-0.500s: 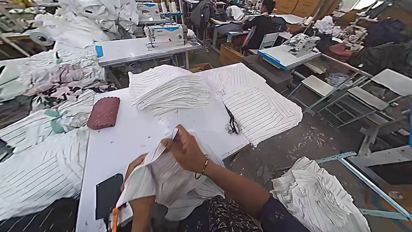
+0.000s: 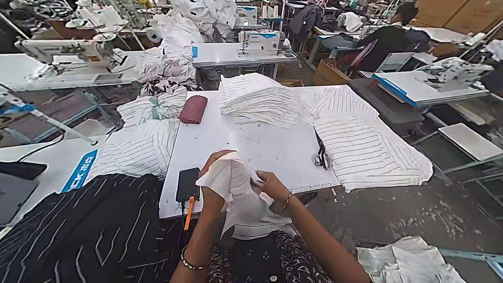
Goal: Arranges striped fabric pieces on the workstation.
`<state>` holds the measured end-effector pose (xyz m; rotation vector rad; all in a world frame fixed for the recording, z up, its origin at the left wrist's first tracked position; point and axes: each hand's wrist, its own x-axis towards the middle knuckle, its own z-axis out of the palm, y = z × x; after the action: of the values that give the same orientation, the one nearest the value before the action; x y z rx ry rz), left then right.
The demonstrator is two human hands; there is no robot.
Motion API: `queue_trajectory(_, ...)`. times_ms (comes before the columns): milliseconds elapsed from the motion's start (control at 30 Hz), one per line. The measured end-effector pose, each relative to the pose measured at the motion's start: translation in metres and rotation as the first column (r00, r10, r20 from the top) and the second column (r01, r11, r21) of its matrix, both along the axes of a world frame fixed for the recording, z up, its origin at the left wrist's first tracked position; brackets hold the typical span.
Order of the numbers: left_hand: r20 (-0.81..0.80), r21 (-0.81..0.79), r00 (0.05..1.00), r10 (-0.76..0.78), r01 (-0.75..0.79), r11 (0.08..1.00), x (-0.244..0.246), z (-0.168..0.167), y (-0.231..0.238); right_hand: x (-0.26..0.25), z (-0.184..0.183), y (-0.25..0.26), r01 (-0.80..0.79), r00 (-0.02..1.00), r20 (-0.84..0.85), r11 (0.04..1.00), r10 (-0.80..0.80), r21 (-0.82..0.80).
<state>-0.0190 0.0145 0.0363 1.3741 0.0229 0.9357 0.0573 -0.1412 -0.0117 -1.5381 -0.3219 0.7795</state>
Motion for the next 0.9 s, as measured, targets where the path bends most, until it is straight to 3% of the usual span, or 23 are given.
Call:
queue_trajectory(67, -0.01, -0.125, 1.0, -0.006, 0.005, 0.992, -0.009, -0.004, 0.014, 0.003, -0.006, -0.007, 0.063, 0.996, 0.06, 0.996, -0.066, 0.059)
queue_trajectory(133, -0.013, -0.216, 1.0, 0.024, -0.027, 0.976, -0.021, -0.012, 0.034, 0.011, 0.006, -0.02, 0.22, 0.965, 0.113, 0.967, -0.235, 0.129)
queue_trajectory(200, -0.209, -0.27, 0.965, 0.157, -0.211, 0.939, -0.032, -0.02, 0.049, 0.019, 0.025, -0.026, 0.379, 0.905, 0.118, 0.901, -0.408, 0.213)
queue_trajectory(267, -0.348, -0.167, 0.877, 0.33, -0.405, 0.899, -0.039, -0.026, 0.055, 0.023, 0.043, -0.023, 0.47, 0.846, 0.142, 0.844, -0.514, 0.259)
queue_trajectory(300, -0.34, -0.011, 0.849, 0.405, -0.434, 0.901, -0.044, -0.03, 0.053, 0.021, 0.049, -0.02, 0.449, 0.84, 0.208, 0.857, -0.501, 0.252)
queue_trajectory(333, -0.299, 0.172, 0.858, 0.418, -0.383, 0.908, -0.049, -0.031, 0.047, 0.019, 0.051, -0.017, 0.374, 0.843, 0.324, 0.901, -0.43, 0.22)
queue_trajectory(400, -0.258, 0.451, 0.916, 0.306, -0.165, 0.877, -0.048, -0.032, 0.018, 0.01, 0.053, -0.006, 0.168, 0.791, 0.588, 0.984, -0.169, 0.056)
queue_trajectory(467, -0.283, 0.571, 0.934, 0.216, -0.017, 0.821, -0.035, -0.04, -0.018, -0.007, 0.058, 0.01, 0.072, 0.675, 0.737, 0.992, 0.025, -0.1)
queue_trajectory(567, -0.294, 0.579, 0.905, 0.307, -0.087, 0.811, -0.012, -0.05, -0.025, -0.019, 0.072, 0.014, 0.009, 0.568, 0.807, 0.979, 0.164, -0.205)
queue_trajectory(633, -0.333, 0.615, 0.858, 0.392, -0.118, 0.78, -0.009, -0.051, -0.003, -0.02, 0.078, 0.002, -0.059, 0.599, 0.779, 0.98, 0.188, -0.191)
queue_trajectory(767, -0.614, 0.588, 0.705, 0.353, 0.11, 0.802, -0.022, -0.057, 0.042, -0.007, 0.071, -0.035, -0.168, 0.695, 0.666, 0.962, 0.27, -0.215)
queue_trajectory(833, -0.565, 0.576, 0.748, 0.349, 0.054, 0.816, -0.027, -0.063, 0.06, 0.008, 0.069, -0.058, -0.179, 0.7, 0.567, 0.875, 0.435, -0.451)
queue_trajectory(900, -0.505, 0.545, 0.795, 0.334, -0.006, 0.838, -0.032, -0.055, 0.074, 0.025, 0.061, -0.08, -0.19, 0.741, 0.34, 0.666, 0.579, -0.721)
